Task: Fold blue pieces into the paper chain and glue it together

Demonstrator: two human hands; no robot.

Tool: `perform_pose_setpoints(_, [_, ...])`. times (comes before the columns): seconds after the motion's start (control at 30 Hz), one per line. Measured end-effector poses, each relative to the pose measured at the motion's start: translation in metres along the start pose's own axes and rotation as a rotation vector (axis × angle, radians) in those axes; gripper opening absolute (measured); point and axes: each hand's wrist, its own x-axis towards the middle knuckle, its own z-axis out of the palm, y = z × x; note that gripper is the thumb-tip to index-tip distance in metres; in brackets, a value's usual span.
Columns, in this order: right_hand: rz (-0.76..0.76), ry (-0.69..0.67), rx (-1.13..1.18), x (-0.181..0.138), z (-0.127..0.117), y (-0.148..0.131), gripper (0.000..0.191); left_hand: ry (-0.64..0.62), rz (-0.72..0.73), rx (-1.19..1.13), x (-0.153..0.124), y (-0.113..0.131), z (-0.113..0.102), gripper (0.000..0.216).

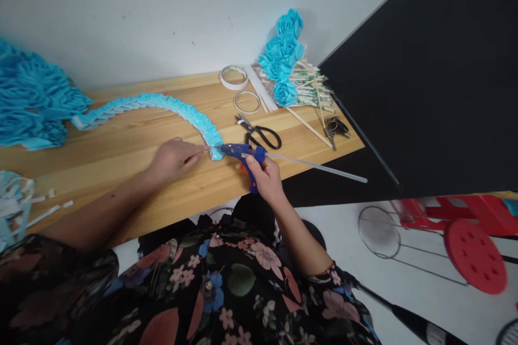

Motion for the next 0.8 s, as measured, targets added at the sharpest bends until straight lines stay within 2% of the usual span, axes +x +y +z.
perform_pose_setpoints(0.4, [-0.056,-0.031,-0.043,0.0046,0.0018,0.0038,0.049,-0.052,0.053,0.029,0.0030,0.0007,-0.0029,0.033])
perform_pose_setpoints(0.8, [-0.047,-0.038,-0.132,0.0046,0.0019,0.0081,0.046,-0.061,0.068,0.072,0.0035,0.0023,-0.0030,0.035])
